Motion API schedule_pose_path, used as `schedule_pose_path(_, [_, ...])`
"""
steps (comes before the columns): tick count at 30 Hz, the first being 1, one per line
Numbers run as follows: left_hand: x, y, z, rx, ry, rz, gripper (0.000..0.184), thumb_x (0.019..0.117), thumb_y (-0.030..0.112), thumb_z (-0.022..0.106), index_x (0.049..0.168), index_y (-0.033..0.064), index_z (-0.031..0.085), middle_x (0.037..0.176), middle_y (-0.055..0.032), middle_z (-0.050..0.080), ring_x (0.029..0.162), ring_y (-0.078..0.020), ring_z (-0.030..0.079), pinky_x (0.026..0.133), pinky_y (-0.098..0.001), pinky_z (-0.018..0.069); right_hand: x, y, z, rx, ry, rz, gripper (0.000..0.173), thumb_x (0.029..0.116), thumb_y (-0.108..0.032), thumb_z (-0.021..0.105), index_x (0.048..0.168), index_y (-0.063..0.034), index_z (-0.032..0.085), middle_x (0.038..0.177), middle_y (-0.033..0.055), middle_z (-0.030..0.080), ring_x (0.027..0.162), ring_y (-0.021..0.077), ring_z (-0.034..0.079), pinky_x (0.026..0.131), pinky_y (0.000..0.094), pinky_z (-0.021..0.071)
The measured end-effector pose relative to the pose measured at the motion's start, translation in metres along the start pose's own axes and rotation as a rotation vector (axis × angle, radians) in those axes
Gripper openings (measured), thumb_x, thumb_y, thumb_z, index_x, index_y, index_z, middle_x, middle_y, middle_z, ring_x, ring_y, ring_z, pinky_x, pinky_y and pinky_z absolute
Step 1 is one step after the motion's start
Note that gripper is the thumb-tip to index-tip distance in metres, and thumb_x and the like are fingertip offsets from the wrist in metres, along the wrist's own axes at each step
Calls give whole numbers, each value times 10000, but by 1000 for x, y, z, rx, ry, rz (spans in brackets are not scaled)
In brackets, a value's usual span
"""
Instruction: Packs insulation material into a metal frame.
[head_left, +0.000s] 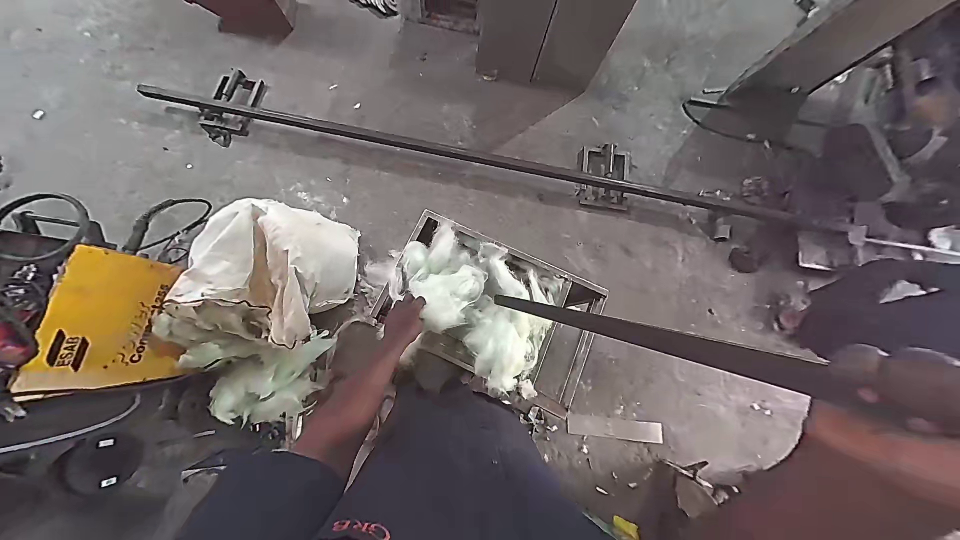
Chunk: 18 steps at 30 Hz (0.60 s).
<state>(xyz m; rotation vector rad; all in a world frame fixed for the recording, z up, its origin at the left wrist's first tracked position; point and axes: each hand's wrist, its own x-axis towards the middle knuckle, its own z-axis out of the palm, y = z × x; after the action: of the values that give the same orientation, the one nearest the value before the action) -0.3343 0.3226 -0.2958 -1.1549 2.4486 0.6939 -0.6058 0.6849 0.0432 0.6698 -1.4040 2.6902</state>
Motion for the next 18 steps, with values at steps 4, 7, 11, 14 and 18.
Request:
schedule_pose_path(4, [30,18,-35,-150,331,62,422,894,104,715,1312,119,661,1368,-187,607,1235,-421,593,960,-606,546,-12,32,21,-16,-52,-2,596,1110,-450,154,666,-170,435,488,-48,341,416,113,386,453,301,428])
schedule_pose_path(7, [55,19,-62,-184,429,24,440,915,131,701,1347,101,627,1398,-186,582,1242,-406,596,969,-574,555,-26,52,30,-87,-104,36,524,1107,-441,284,680,-208,480,506,-86,381,432,73,414,461,255,425])
schedule_pose_path(11, [49,14,-37,-96,184,-68,476,902,107,660,1371,64,593,1421,-256,551,1254,-500,566,897,-670,550,-31,60,38,-115,-163,50,474,1080,-452,412,667,-229,473,509,-102,363,432,58,394,458,242,407])
schedule_pose_path(14, [27,14,4,79,-88,-31,647,864,206,743,1461,67,537,1596,-226,399,1388,-520,436,993,-712,472,-31,65,44,-124,-120,39,473,1090,-432,403,665,-232,464,506,-103,352,431,61,390,458,247,405])
schedule_pose_path(18, [17,31,12,191,-121,-46,810,793,263,799,1506,49,479,1652,-241,289,1470,-550,302,1056,-773,383,-28,68,42,-132,-114,22,477,1090,-426,405,656,-234,450,501,-100,341,426,67,385,457,258,404])
